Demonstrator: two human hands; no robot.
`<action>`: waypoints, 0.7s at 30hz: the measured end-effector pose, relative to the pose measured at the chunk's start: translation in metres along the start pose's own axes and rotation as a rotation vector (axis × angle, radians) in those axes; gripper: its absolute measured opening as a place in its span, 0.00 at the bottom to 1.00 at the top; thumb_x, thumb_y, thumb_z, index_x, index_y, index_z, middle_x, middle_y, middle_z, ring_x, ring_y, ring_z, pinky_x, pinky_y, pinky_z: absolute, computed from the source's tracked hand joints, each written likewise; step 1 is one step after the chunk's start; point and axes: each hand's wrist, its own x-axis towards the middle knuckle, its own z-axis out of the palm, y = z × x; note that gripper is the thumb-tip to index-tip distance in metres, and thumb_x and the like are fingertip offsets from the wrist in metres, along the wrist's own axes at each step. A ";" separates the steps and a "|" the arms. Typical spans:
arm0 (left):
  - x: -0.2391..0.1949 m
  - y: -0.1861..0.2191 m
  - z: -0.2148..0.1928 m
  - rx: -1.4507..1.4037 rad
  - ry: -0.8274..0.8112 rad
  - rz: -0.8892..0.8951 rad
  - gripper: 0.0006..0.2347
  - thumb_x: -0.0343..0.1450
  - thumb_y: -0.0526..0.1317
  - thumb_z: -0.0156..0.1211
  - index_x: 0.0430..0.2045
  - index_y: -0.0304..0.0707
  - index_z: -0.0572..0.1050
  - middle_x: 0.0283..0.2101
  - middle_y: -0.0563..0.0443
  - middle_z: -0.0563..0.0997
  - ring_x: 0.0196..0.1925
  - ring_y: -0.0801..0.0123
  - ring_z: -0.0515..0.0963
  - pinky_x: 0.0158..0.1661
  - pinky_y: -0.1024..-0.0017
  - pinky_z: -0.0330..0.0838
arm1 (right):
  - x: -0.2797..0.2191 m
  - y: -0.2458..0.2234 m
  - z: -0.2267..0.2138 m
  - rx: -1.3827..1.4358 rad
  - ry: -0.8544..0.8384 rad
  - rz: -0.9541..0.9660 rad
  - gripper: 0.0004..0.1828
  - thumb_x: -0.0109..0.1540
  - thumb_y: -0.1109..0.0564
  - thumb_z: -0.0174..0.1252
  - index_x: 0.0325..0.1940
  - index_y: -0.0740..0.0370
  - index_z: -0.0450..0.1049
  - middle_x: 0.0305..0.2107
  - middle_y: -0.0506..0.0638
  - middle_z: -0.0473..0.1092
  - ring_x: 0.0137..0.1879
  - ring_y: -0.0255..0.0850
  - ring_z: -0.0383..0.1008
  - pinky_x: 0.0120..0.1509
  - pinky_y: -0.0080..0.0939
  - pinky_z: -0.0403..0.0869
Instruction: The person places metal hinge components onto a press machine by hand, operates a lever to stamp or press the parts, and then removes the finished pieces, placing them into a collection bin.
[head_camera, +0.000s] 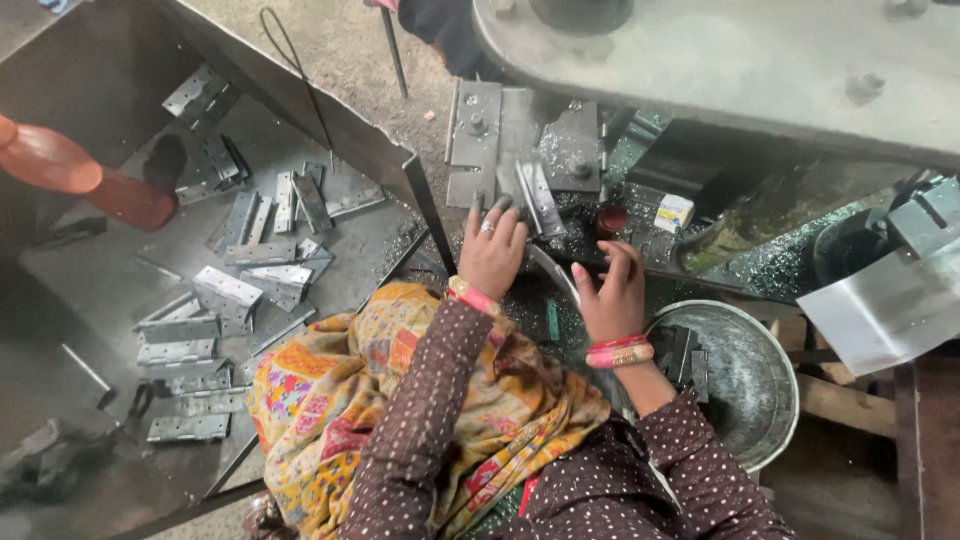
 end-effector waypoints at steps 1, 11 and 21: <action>0.005 0.001 -0.004 -0.087 0.016 -0.087 0.06 0.71 0.35 0.56 0.39 0.36 0.72 0.52 0.44 0.76 0.59 0.53 0.75 0.61 0.50 0.68 | 0.000 -0.001 0.000 0.002 -0.002 0.004 0.26 0.64 0.54 0.66 0.62 0.65 0.65 0.58 0.58 0.64 0.55 0.49 0.72 0.53 0.43 0.78; 0.059 -0.004 0.005 0.233 0.075 -0.017 0.08 0.73 0.37 0.61 0.43 0.38 0.74 0.47 0.47 0.77 0.44 0.61 0.78 0.60 0.50 0.70 | 0.000 0.000 0.002 0.003 -0.035 0.043 0.26 0.64 0.50 0.65 0.60 0.64 0.67 0.56 0.58 0.66 0.53 0.48 0.75 0.51 0.42 0.78; 0.021 -0.048 0.027 0.240 -0.297 -0.342 0.12 0.72 0.38 0.53 0.48 0.38 0.77 0.62 0.48 0.75 0.64 0.61 0.73 0.73 0.44 0.43 | -0.006 0.009 0.004 -0.062 -0.098 0.010 0.22 0.64 0.54 0.65 0.57 0.64 0.68 0.55 0.58 0.66 0.53 0.49 0.74 0.51 0.42 0.78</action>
